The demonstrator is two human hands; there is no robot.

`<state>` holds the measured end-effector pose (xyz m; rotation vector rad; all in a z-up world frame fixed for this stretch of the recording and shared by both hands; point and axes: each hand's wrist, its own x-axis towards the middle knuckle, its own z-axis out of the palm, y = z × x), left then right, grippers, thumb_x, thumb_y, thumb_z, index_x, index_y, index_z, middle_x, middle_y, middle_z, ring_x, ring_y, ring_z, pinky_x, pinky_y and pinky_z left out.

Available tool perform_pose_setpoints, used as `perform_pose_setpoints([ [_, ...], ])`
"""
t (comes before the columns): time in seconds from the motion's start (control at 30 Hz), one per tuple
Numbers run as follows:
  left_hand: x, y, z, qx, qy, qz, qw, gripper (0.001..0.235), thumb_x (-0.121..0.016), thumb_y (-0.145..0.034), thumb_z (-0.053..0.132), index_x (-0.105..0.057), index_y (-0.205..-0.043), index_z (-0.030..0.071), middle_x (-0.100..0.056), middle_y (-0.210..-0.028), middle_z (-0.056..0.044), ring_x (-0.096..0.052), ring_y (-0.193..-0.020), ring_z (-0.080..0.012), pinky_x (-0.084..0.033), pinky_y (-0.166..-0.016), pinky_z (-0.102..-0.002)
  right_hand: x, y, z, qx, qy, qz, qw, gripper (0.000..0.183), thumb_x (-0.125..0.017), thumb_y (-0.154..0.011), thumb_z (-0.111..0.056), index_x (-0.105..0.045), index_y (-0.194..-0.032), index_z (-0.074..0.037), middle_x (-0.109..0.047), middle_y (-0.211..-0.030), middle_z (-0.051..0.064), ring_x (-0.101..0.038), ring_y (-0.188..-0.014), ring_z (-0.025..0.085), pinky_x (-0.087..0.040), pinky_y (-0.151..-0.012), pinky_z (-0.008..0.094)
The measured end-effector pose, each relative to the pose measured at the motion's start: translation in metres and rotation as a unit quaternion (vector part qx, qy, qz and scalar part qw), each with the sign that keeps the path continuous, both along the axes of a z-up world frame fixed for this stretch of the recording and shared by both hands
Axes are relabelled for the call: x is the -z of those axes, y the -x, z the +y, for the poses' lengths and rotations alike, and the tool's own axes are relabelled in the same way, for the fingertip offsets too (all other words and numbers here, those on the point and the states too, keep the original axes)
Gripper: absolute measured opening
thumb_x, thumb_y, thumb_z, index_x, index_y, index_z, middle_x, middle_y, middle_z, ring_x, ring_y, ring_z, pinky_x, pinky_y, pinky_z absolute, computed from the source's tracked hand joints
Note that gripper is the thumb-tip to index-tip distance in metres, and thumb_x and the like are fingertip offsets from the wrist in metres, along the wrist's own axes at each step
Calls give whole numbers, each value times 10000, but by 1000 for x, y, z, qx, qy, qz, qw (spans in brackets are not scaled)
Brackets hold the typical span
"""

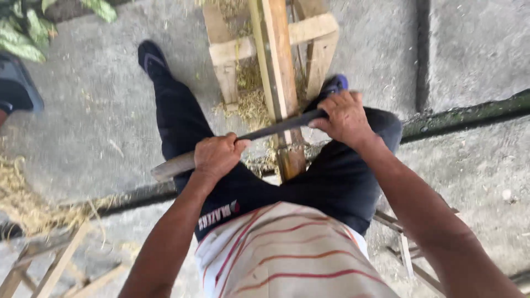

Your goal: Shaving or scraping the outer layer of a bamboo pole using a machete.

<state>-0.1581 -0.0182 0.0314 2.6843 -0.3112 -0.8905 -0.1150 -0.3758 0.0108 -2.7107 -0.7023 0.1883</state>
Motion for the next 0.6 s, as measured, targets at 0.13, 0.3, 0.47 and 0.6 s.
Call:
perform_pose_setpoints([
  [0.13,-8,-15,-1,-42,-12,-88,995,557,-516,-987,615,-724,-825,125,-722,-719,-126,-717,-698,-360,-565,-726,-495,-19,-12,18,7,84,-61,995,515,-700,-863,-601,-728,-1078,-134,-655,-1054,83,-579,-1077,296,-406,-995,504],
  [0.3,-11,-4,1,-10,0,57,998,517,-559,-931,616,-739,-803,149,-707,-687,-179,-720,-731,-370,-549,-750,-516,-12,5,12,-7,177,204,963,550,-688,-820,-630,-715,-1048,-130,-664,-1052,75,-573,-1093,263,-406,-971,483],
  [0.47,-11,-18,-2,-61,-13,-41,997,559,-503,-987,610,-723,-886,106,-744,-815,-129,-725,-808,-354,-552,-836,-499,-30,-16,24,7,134,-51,990,505,-718,-865,-584,-726,-1060,-118,-667,-1056,83,-590,-1075,278,-392,-1005,476],
  [0.6,-17,-17,2,-15,-40,148,988,541,-478,-965,638,-733,-1005,162,-722,-835,-188,-718,-825,-370,-548,-781,-532,-14,14,16,24,146,184,972,546,-754,-730,-589,-726,-1008,-120,-670,-985,58,-595,-1042,280,-375,-954,479],
])
